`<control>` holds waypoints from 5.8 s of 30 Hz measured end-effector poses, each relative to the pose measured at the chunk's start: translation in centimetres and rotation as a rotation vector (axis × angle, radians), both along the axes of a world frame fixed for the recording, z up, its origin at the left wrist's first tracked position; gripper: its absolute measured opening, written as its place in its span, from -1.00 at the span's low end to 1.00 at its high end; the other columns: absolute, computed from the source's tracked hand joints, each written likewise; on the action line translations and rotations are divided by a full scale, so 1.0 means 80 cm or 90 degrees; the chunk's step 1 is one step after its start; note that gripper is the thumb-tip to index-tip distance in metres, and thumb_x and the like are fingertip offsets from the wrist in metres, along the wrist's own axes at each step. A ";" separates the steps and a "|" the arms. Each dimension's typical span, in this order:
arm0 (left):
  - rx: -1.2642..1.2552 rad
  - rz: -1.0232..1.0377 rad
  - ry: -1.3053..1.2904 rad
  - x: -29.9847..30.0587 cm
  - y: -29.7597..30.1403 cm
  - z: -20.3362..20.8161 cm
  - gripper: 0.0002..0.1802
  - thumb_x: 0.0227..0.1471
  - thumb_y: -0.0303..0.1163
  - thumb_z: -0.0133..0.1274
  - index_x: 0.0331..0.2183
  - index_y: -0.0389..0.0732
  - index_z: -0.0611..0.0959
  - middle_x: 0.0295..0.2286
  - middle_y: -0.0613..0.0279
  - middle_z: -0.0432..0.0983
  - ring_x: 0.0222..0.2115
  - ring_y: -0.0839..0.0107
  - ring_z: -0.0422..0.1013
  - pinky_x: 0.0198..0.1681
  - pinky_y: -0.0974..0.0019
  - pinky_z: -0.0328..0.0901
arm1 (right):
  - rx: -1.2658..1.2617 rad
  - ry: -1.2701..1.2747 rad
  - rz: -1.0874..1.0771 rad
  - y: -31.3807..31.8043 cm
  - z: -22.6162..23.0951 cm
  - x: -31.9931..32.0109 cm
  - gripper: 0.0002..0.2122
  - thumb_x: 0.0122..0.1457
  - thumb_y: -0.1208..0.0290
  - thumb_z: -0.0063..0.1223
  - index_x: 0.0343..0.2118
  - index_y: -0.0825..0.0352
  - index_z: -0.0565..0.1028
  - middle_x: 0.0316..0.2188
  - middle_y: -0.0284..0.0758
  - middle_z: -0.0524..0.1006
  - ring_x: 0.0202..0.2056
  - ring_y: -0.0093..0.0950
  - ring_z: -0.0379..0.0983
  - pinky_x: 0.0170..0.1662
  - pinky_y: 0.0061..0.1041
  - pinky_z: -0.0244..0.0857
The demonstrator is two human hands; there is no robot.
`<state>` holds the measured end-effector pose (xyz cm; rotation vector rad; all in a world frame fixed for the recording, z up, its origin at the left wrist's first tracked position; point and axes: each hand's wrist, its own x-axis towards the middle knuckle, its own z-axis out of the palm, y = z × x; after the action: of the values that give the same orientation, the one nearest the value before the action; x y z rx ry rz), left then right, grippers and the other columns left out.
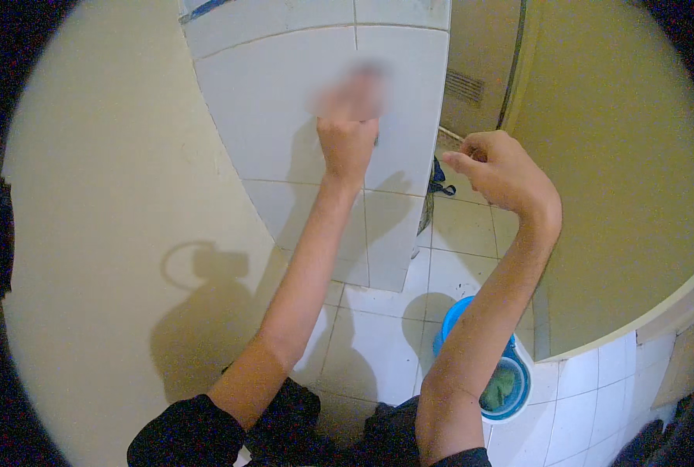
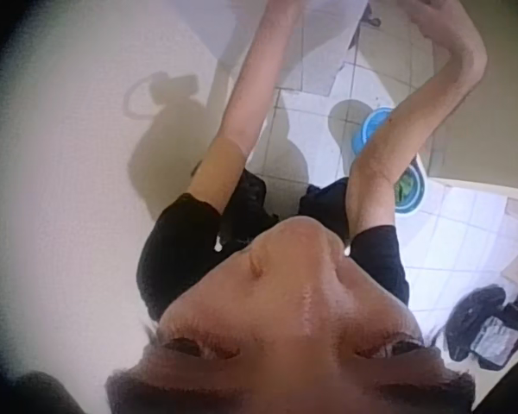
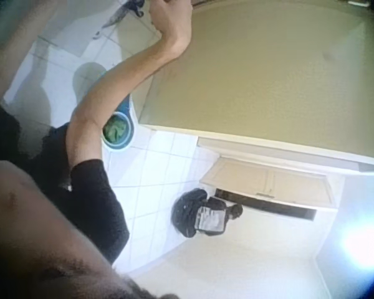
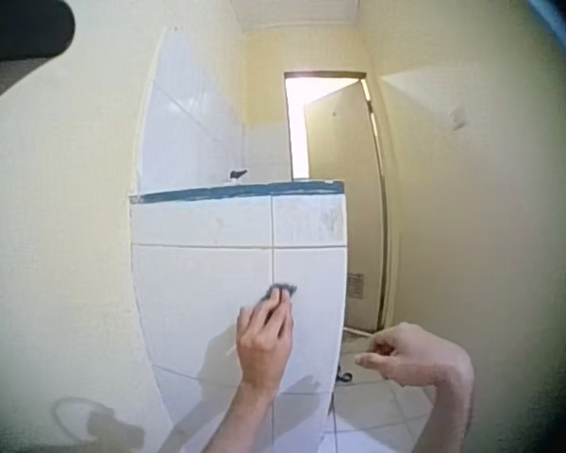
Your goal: The person dips a scrubbing pad into a bucket of water and scrubs the tiled wall with the pad.
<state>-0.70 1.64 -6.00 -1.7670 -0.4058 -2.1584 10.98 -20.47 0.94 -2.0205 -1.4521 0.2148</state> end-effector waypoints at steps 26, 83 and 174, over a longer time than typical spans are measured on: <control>0.006 -0.042 0.027 -0.001 -0.012 -0.021 -0.82 0.02 -0.53 0.29 -0.25 -0.21 0.78 -0.27 0.24 0.68 -0.35 0.23 0.46 -0.23 0.22 0.38 | -0.135 -0.005 -0.010 0.027 -0.002 -0.028 -0.61 0.24 0.08 0.21 -0.34 0.43 0.59 -0.69 -0.33 0.46 -0.70 -0.53 0.32 -0.63 -0.39 0.20; 0.153 -0.023 0.201 0.046 -0.021 0.050 -0.73 0.00 -0.41 0.26 -0.18 -0.15 0.72 -0.24 0.31 0.61 -0.28 0.27 0.43 -0.17 0.17 0.33 | -0.169 0.016 -0.001 0.043 -0.026 0.012 -0.75 0.26 0.29 0.03 -0.25 0.39 0.60 -0.62 -0.33 0.52 -0.70 -0.55 0.33 -0.64 -0.46 0.20; 0.124 -0.026 0.200 0.026 -0.020 -0.032 -0.74 -0.02 -0.42 0.28 -0.21 -0.16 0.69 -0.31 0.28 0.59 -0.31 0.25 0.44 -0.24 0.14 0.31 | -0.222 0.066 0.051 0.033 -0.030 0.018 -0.68 0.32 0.17 -0.03 -0.23 0.36 0.60 -0.62 -0.35 0.55 -0.65 -0.56 0.44 -0.67 -0.47 0.26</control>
<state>1.39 0.07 -8.54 -1.9688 -0.0802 -1.8285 12.45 -17.81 -1.43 -2.1837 -1.5124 0.6365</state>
